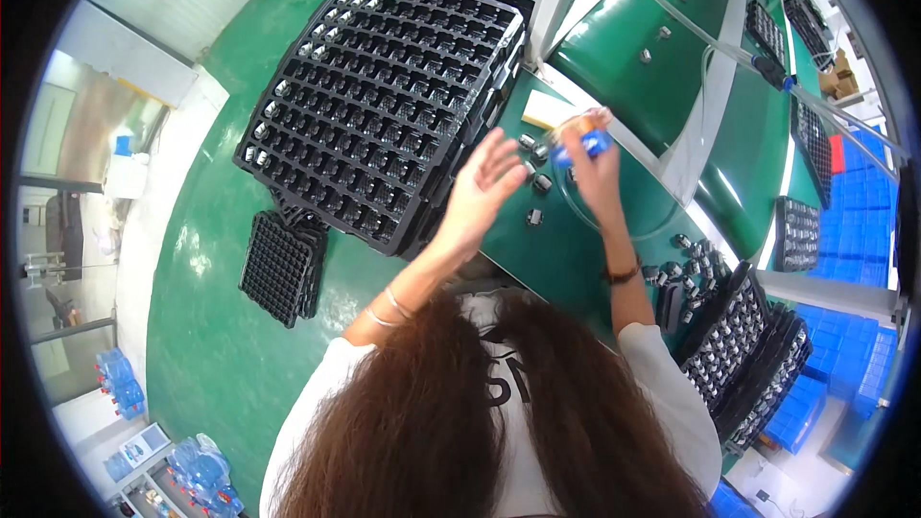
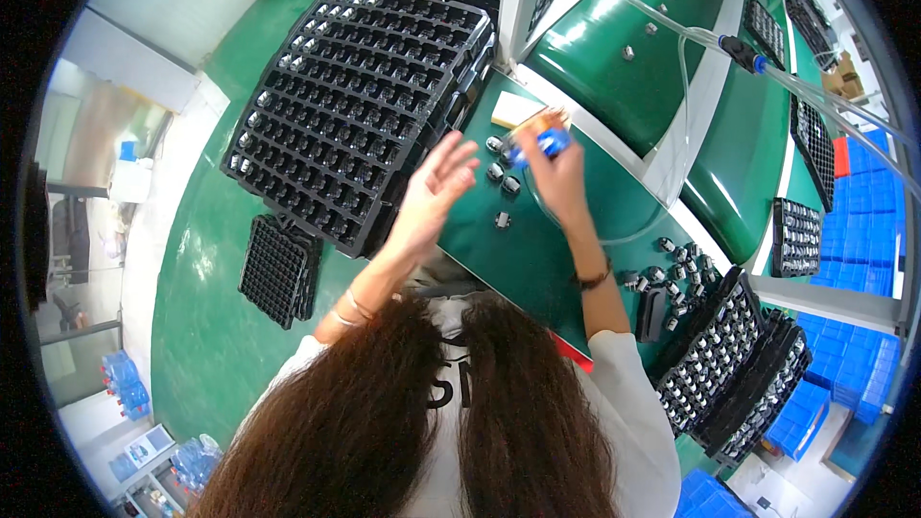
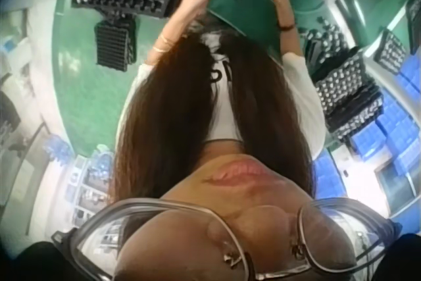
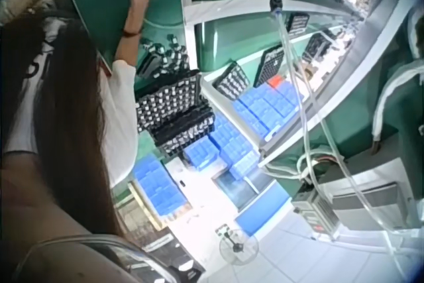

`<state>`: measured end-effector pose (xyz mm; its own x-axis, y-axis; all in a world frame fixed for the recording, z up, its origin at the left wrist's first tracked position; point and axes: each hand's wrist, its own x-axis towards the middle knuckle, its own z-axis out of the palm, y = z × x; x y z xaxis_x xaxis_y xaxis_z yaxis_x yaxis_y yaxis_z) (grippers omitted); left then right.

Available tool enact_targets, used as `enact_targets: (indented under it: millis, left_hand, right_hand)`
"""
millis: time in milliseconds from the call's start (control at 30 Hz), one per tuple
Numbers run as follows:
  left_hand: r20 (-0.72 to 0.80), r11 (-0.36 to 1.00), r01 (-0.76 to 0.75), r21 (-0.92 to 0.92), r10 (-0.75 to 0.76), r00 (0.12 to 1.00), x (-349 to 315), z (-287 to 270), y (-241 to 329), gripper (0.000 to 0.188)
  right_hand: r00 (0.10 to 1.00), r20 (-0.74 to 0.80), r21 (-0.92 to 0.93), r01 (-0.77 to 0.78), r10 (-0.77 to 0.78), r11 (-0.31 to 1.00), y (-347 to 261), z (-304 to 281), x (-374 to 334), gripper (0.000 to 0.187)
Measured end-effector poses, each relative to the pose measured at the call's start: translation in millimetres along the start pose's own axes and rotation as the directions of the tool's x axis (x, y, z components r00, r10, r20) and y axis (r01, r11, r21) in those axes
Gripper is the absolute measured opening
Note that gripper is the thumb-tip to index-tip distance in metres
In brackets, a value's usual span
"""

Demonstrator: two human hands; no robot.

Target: Applying blue adhesive tape to small electronic components and placing them into a tray.

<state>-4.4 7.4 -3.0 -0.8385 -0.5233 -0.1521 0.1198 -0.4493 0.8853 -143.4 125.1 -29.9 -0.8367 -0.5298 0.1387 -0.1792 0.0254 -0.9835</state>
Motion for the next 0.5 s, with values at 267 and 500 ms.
enact_targets:
  millis: [267, 500]
  left_hand:
    - [0.03, 0.645, -0.392, 0.655, 0.497, 0.867, 110, -77, 96, 0.027]
    - [0.295, -0.133, -0.274, 0.953, 0.619, 0.728, 251, -131, 112, 0.03]
  right_hand:
    - [0.967, -0.043, -0.581, 0.181, -0.252, 0.794, 33, -18, 42, 0.039]
    - [0.982, -0.09, -0.529, 0.093, -0.164, 0.844, 8, -15, 26, 0.056]
